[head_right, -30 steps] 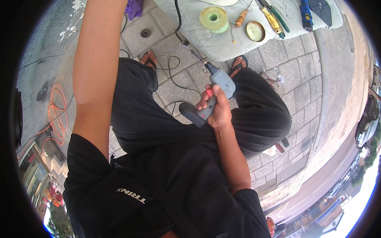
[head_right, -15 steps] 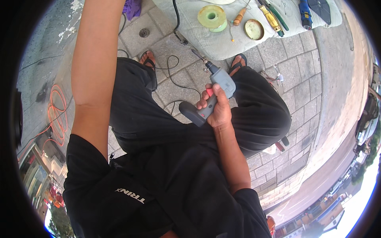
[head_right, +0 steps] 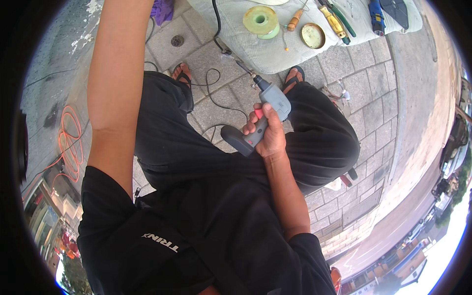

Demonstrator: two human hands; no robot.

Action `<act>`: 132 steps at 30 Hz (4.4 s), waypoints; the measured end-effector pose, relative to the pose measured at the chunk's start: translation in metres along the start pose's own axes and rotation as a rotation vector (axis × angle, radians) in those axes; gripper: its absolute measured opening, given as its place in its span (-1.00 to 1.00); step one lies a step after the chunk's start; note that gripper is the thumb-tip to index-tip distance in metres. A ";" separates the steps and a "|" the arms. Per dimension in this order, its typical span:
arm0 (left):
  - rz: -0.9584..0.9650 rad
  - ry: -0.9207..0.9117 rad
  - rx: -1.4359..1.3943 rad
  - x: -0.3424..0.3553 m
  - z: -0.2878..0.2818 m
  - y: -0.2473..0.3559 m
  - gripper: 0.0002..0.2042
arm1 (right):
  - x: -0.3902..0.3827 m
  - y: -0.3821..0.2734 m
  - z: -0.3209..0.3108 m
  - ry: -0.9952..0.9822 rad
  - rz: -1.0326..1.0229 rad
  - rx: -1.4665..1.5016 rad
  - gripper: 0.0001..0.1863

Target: The person uses a soldering iron to tin a small component and then solders it onto a circuit board. They handle solder wire, a soldering iron, and a circuit board, and briefly wipe the iron tip with a cloth.

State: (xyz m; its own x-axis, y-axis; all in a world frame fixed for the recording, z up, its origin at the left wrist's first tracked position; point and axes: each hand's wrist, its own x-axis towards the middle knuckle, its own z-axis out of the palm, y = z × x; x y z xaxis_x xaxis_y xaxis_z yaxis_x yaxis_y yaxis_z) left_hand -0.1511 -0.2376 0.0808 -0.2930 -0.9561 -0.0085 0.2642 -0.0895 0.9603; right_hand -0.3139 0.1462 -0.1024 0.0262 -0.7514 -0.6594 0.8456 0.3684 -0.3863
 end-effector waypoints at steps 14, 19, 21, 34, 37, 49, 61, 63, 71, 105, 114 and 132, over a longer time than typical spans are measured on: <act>-0.010 -0.016 0.003 0.000 -0.003 0.001 -0.97 | -0.003 -0.001 0.000 -0.006 -0.006 0.007 -0.60; -0.026 -0.002 -0.001 -0.001 -0.007 0.001 -0.96 | -0.001 0.003 0.005 0.006 -0.020 -0.011 -0.61; -0.057 0.017 -0.010 0.004 -0.004 -0.001 -0.96 | -0.005 -0.001 0.008 0.030 -0.041 -0.019 -0.61; -0.133 -0.100 -0.070 0.068 -0.105 -0.042 -0.71 | -0.065 -0.048 0.037 -0.032 -0.364 -0.245 -0.70; -0.140 -0.083 -0.056 0.065 -0.091 -0.034 -0.71 | -0.081 -0.056 0.036 -0.013 -0.445 -0.250 -0.70; -0.105 -0.015 -0.130 0.042 -0.081 -0.028 -0.70 | -0.120 -0.139 0.092 -0.017 -0.551 -0.629 -0.67; -0.162 0.044 -0.135 -0.020 -0.012 0.010 -0.78 | -0.105 -0.199 0.189 -0.023 -0.791 -0.728 -0.59; -0.173 0.043 -0.145 -0.021 -0.011 0.008 -0.78 | -0.096 -0.210 0.204 -0.031 -0.837 -0.773 -0.59; -0.209 0.042 -0.196 -0.026 -0.002 0.016 -0.77 | -0.056 -0.243 0.257 -0.017 -0.877 -1.007 -0.50; -0.186 -0.005 -0.223 -0.027 -0.013 0.012 -0.75 | 0.000 -0.295 0.342 -0.090 -0.522 -1.309 -0.59; -0.173 -0.029 -0.215 -0.027 -0.015 0.011 -0.72 | 0.006 -0.296 0.341 -0.120 -0.516 -1.312 -0.60; -0.174 -0.048 -0.196 -0.028 -0.018 0.010 -0.67 | 0.013 -0.307 0.330 -0.154 -0.454 -1.297 -0.53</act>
State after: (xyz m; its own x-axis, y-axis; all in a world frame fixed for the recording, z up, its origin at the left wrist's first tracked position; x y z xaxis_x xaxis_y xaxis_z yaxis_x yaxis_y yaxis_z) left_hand -0.1237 -0.2173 0.0854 -0.3917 -0.9076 -0.1512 0.3773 -0.3084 0.8732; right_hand -0.3978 -0.1574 0.2201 0.0140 -0.9625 -0.2710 -0.2978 0.2547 -0.9200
